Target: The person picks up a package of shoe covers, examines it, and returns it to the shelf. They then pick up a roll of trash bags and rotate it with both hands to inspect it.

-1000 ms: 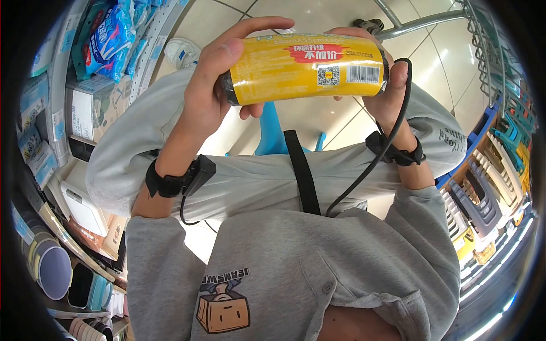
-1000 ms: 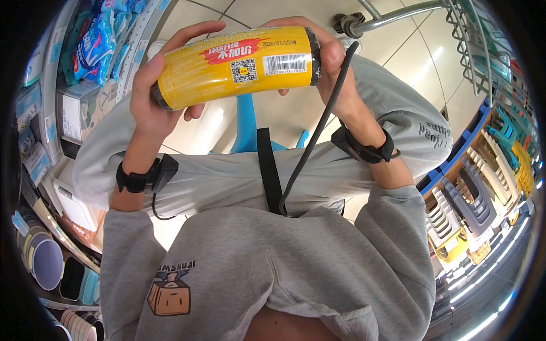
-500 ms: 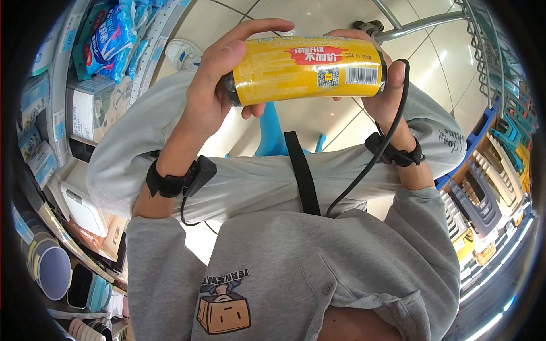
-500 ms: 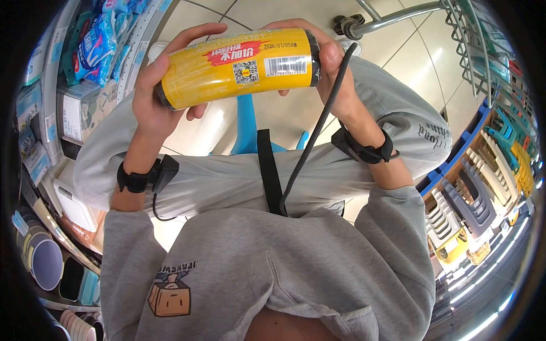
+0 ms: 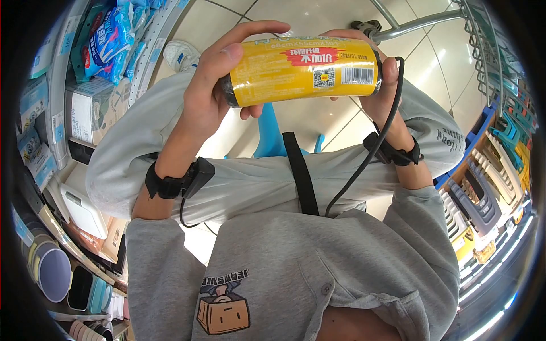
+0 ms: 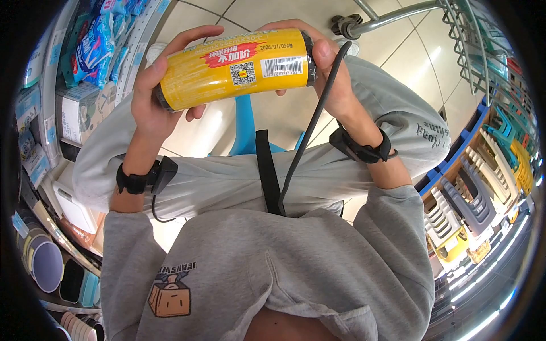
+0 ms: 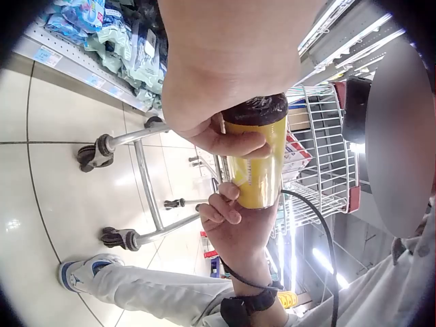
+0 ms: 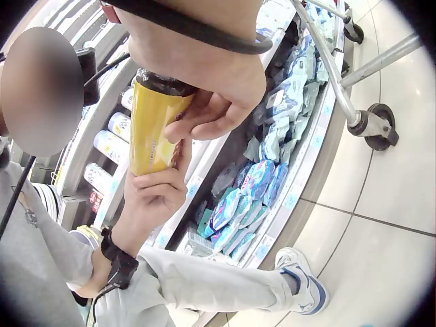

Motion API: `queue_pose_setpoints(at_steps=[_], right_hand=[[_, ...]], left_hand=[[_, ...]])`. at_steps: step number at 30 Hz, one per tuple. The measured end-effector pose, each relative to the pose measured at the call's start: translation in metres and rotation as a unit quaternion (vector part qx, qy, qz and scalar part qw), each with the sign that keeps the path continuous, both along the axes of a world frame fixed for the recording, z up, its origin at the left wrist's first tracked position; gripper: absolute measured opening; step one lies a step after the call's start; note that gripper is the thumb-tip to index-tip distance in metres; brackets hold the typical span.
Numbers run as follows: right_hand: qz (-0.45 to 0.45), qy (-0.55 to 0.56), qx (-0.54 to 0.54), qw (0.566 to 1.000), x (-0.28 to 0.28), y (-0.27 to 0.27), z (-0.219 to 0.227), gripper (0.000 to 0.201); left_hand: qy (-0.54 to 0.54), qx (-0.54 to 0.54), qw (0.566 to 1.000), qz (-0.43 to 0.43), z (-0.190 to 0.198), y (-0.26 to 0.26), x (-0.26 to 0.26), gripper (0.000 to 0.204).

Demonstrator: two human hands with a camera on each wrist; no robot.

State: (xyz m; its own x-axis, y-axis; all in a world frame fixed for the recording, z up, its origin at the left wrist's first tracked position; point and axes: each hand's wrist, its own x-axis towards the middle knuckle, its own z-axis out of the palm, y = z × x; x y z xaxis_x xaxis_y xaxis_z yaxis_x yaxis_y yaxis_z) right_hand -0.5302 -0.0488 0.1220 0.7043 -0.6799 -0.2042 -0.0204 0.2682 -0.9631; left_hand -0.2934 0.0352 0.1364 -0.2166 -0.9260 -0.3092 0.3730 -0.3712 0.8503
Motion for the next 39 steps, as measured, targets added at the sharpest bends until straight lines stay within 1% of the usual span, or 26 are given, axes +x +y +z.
queue_pose_setpoints(at_steps=[7,10,12,13,15,16,17,18,19,20,21,23,24,26,30,32,33,35,39], right_hand=[[-0.014,0.005,0.000,1.000,0.003,0.001,0.002,0.092],[-0.012,-0.008,0.008,1.000,0.004,0.001,0.002,0.089],[-0.025,-0.012,0.064,0.998,0.003,0.001,0.003,0.078],[-0.024,-0.013,0.062,0.998,0.003,0.000,0.003,0.078],[-0.045,-0.017,0.102,0.994,0.004,-0.001,0.001,0.067],[-0.039,-0.037,0.105,0.993,0.003,-0.001,-0.002,0.062],[-0.039,-0.039,0.103,0.993,0.001,-0.001,-0.007,0.062],[-0.054,-0.027,0.114,0.992,-0.001,-0.001,-0.013,0.064],[-0.069,-0.016,0.125,0.990,-0.003,-0.001,-0.018,0.067],[-0.035,-0.047,0.132,0.989,-0.007,-0.004,-0.022,0.065],[-0.036,-0.049,0.130,0.990,-0.006,-0.004,-0.021,0.065],[-0.036,-0.096,0.149,0.984,-0.003,-0.005,-0.018,0.059],[-0.037,-0.097,0.147,0.984,-0.003,-0.005,-0.019,0.059],[-0.086,-0.112,0.204,0.969,-0.005,-0.007,-0.023,0.056],[-0.079,-0.123,0.217,0.965,-0.011,-0.008,-0.033,0.052],[-0.120,-0.152,0.278,0.941,-0.013,-0.007,-0.038,0.048],[-0.120,-0.151,0.278,0.941,-0.013,-0.008,-0.041,0.048],[-0.088,-0.170,0.290,0.938,-0.013,-0.011,-0.046,0.045],[-0.112,-0.172,0.316,0.926,-0.012,-0.010,-0.046,0.044]], left_hand=[[0.007,0.001,1.000,0.003,0.000,0.001,0.000,0.078],[0.007,0.004,1.000,0.006,-0.001,0.001,0.001,0.077],[0.006,0.004,1.000,0.006,-0.001,0.002,0.002,0.075],[0.024,0.020,0.999,0.012,0.000,0.002,0.002,0.074],[0.040,0.033,0.998,0.017,-0.002,0.003,0.003,0.073],[0.091,0.033,0.995,0.026,-0.006,0.004,0.004,0.070],[0.141,0.032,0.989,0.035,-0.010,0.005,0.005,0.066],[0.140,0.029,0.989,0.034,-0.015,0.006,0.005,0.066],[0.180,0.020,0.983,0.034,-0.019,0.007,0.005,0.071],[0.220,0.010,0.975,0.033,-0.023,0.007,0.005,0.078],[0.219,0.008,0.975,0.032,-0.027,0.007,0.006,0.078],[0.236,-0.039,0.971,-0.014,-0.032,0.006,0.007,0.089],[0.235,-0.040,0.971,-0.015,-0.029,0.006,0.007,0.089],[0.226,-0.038,0.973,-0.028,-0.023,0.004,0.004,0.093],[0.242,-0.038,0.968,-0.047,-0.026,0.005,0.002,0.091],[0.232,-0.041,0.970,-0.051,-0.027,0.005,0.001,0.088],[0.232,-0.041,0.970,-0.051,-0.027,0.005,0.001,0.088],[0.228,-0.050,0.971,-0.053,-0.027,0.004,0.000,0.085],[0.225,-0.051,0.971,-0.063,-0.025,0.004,0.000,0.085]])
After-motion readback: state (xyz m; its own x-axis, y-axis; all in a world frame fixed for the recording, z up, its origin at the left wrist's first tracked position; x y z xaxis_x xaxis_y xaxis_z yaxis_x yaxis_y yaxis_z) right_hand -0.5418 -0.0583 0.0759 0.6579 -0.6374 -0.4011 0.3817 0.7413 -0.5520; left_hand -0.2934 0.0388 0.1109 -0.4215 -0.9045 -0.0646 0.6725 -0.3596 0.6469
